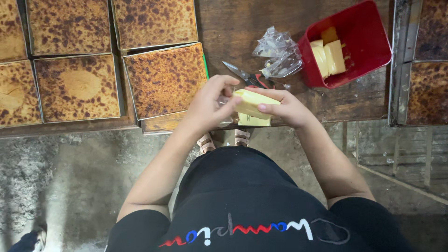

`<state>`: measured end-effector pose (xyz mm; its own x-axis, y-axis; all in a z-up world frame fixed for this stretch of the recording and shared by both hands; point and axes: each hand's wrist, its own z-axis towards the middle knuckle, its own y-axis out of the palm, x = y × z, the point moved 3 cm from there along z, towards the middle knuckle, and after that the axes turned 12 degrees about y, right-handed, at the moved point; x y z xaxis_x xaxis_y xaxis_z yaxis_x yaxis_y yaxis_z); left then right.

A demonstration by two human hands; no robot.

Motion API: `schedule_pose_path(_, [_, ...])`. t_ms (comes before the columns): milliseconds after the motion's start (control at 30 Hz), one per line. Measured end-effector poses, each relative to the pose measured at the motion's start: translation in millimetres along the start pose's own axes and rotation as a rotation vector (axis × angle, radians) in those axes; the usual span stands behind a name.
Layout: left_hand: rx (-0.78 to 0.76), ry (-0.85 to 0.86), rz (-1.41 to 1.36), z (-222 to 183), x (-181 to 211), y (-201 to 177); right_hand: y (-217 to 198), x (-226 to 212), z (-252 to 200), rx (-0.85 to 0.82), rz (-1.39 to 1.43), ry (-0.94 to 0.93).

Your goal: The person unpacks blocks of cheese by using shears to cut the plastic wrapping and places the cheese into a red container.

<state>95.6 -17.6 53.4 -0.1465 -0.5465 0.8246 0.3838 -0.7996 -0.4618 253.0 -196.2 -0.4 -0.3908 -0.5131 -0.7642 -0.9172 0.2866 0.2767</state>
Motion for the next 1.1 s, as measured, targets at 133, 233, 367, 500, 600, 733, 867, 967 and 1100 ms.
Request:
schedule_pose_path(133, [0.01,-0.331,-0.364,-8,-32,9,-6,4,1,-0.049,-0.009,-0.039])
schedule_pose_path(233, [0.001,-0.307,-0.411,-12,-34,11,-6,6,4,-0.078,-0.022,-0.059])
schedule_pose_path(367, [-0.046,-0.307,-0.213,-9,-29,8,-3,9,5,-0.052,-0.015,-0.02])
schedule_pose_path(500, [-0.039,-0.282,-0.191,-7,-31,13,2,6,1,-0.018,-0.041,-0.006])
schedule_pose_path(600, [-0.072,-0.277,-0.183,-8,-33,14,2,3,0,0.004,-0.067,-0.042])
schedule_pose_path(733, [-0.132,-0.217,-0.09,-9,-29,12,0,3,0,0.07,-0.083,-0.035])
schedule_pose_path(867, [-0.17,-0.159,-0.049,-5,-22,10,0,3,-1,0.09,-0.068,-0.059])
schedule_pose_path(967, [-0.101,-0.22,0.03,-5,-15,6,-2,2,-3,0.112,-0.012,-0.015])
schedule_pose_path(1100, [-0.132,-0.169,0.091,-6,-14,8,1,3,-2,0.097,-0.064,-0.084])
